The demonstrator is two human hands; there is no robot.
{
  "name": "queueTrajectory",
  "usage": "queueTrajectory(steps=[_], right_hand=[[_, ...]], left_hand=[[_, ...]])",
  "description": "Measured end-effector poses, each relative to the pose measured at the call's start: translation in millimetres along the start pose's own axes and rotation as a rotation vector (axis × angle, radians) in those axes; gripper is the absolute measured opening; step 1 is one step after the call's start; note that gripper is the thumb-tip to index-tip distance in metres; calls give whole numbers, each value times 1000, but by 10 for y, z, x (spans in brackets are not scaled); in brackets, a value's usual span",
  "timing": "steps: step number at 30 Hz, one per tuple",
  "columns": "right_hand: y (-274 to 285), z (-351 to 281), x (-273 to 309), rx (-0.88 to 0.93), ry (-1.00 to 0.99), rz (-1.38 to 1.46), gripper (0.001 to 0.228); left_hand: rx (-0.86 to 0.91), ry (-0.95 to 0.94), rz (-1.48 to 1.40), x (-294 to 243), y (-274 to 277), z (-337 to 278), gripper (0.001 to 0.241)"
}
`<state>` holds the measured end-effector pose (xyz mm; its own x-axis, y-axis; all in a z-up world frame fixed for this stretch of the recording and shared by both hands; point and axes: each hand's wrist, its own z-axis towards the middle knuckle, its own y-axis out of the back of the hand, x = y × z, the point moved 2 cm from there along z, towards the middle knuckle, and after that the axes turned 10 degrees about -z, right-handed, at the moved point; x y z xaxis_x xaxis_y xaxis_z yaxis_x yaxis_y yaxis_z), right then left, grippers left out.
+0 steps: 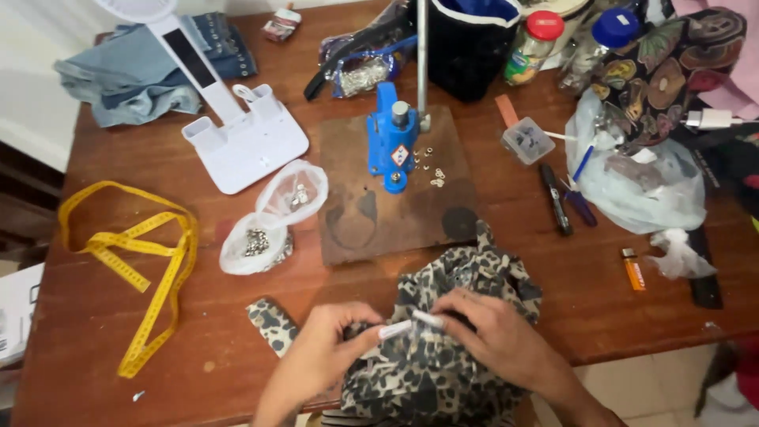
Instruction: Attaching metal grommets to a leopard print garment using a hand press and inspecting the finished work for quality.
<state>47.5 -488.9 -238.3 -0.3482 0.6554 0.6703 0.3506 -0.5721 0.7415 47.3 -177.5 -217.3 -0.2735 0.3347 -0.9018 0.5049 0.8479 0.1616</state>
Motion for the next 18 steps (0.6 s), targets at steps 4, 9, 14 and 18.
queueTrajectory(steps=[4, 9, 14, 18], right_hand=[[89, -91, -156, 4, 24, -187, 38], [364, 121, -491, -65, 180, -653, 32], [998, 1266, -752, -527, 207, -943, 32], [932, 2357, -1425, -292, 219, -1151, 23]], left_hand=[[-109, 132, -43, 179, -135, 50, 14], [-280, 216, -157, 518, -164, 81, 14], [-392, 53, -183, 876, -196, 219, 13], [-426, -88, -144, 1148, -205, 241, 19]])
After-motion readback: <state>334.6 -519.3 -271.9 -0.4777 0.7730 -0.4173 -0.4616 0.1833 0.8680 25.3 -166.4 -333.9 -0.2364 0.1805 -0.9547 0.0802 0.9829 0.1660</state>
